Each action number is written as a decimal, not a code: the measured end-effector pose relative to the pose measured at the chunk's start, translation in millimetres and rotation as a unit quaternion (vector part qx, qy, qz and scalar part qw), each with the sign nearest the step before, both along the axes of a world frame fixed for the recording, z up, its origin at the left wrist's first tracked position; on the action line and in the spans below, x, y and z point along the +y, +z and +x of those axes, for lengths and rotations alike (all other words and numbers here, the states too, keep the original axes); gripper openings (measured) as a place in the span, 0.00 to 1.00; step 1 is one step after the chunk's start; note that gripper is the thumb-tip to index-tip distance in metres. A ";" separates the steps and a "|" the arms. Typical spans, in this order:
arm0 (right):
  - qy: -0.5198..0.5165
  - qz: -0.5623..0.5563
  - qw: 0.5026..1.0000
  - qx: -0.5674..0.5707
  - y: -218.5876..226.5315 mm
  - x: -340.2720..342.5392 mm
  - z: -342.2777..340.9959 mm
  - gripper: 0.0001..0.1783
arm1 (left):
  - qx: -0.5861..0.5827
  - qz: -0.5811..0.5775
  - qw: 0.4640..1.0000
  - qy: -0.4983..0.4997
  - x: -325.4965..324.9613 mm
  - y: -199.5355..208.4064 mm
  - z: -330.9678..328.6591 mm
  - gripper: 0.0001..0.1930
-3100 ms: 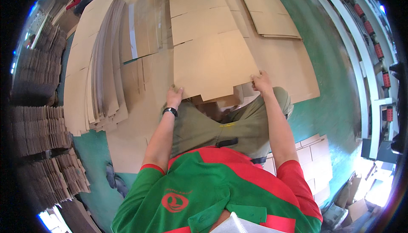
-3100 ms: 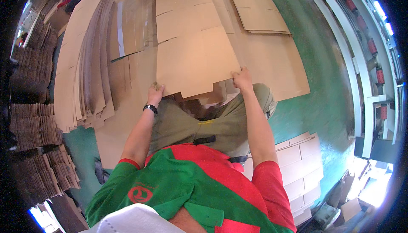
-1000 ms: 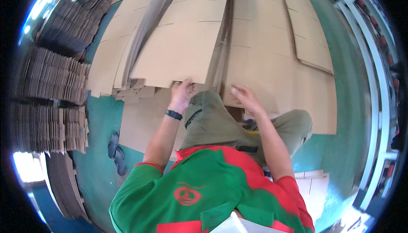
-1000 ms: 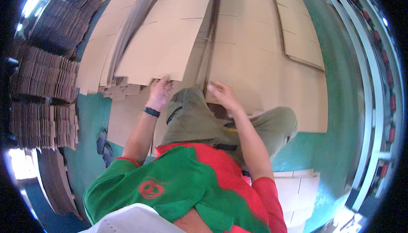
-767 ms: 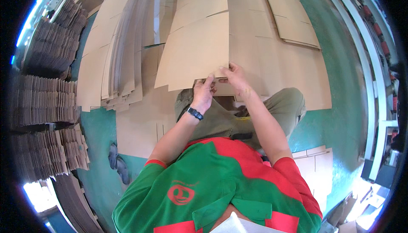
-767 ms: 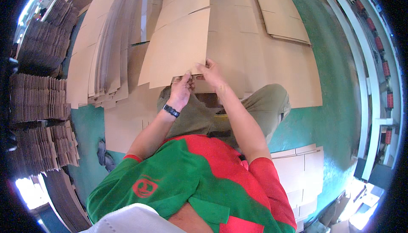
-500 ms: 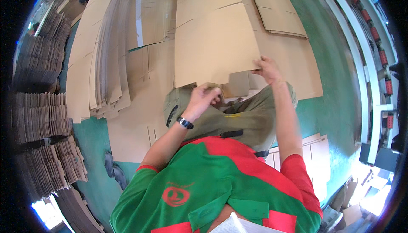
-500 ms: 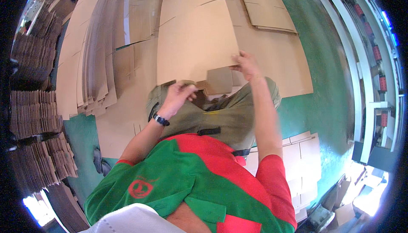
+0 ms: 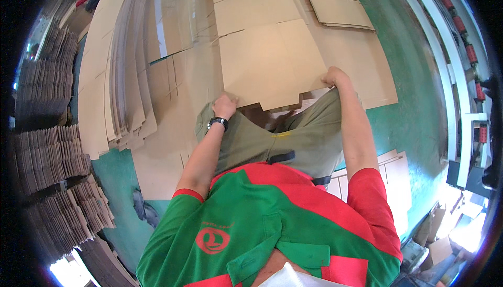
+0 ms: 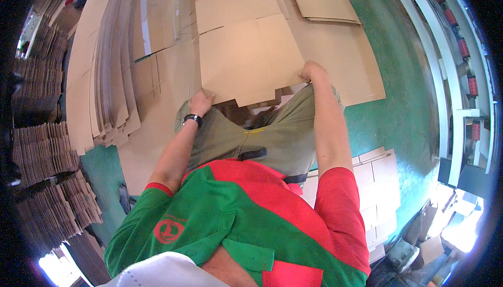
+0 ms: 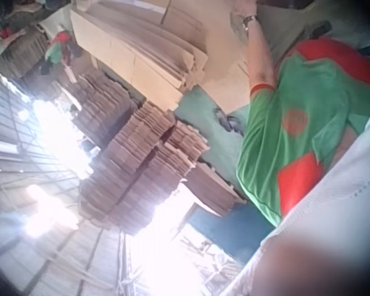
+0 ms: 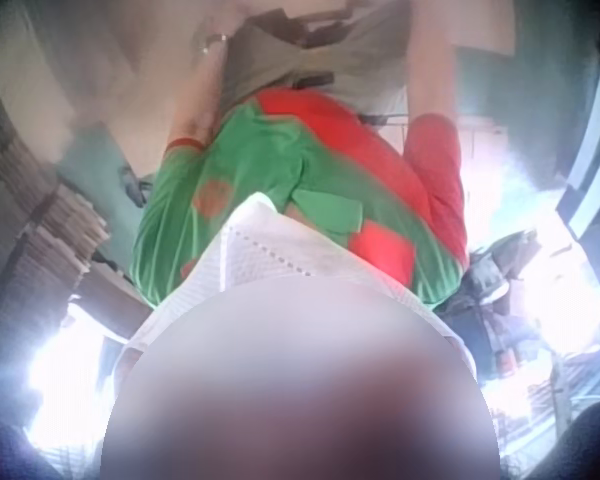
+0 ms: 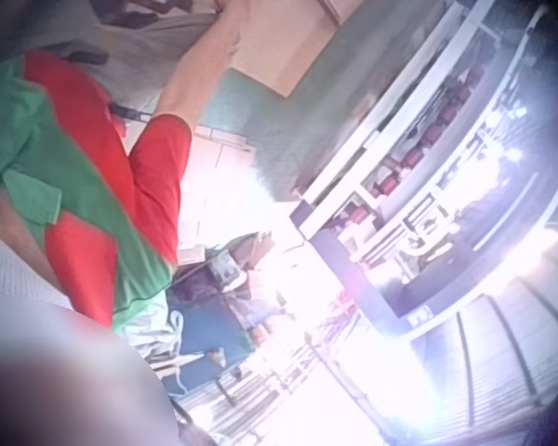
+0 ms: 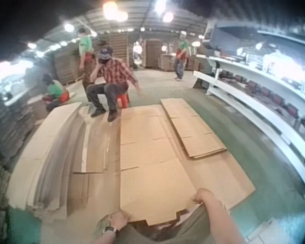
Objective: The person sits on the floor and repeatedly picks up flat cardboard pieces, aligns them, and places them into a growing stack. The hands handle each piece individually and maintain a consistent stacking pattern.
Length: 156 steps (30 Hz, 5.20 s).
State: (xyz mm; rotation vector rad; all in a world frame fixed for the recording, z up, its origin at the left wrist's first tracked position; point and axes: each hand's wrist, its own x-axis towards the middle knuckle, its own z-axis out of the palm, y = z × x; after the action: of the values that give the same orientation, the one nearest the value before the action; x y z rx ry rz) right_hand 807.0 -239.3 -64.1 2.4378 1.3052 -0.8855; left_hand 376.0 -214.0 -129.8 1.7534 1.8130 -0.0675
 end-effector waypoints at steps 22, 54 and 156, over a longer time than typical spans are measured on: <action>-0.015 -0.062 0.996 -0.060 8.6 1.3 -12.3 0.24 | -0.133 0.108 0.984 0.043 14.5 -16.9 -12.0 0.32; 0.106 0.304 0.908 0.267 31.3 0.5 -166.3 0.23 | -0.646 0.201 0.541 0.499 6.7 95.2 -355.6 0.06; 0.061 0.191 0.978 0.060 3.7 4.7 -36.1 0.27 | -0.135 0.363 0.685 0.617 62.6 67.1 -491.8 0.21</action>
State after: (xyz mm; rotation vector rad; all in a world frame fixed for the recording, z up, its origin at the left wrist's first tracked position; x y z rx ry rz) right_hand 770.9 -234.6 -60.4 2.5734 1.7947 -0.8235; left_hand -115.8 -151.4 -62.7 0.4358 2.5349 1.5221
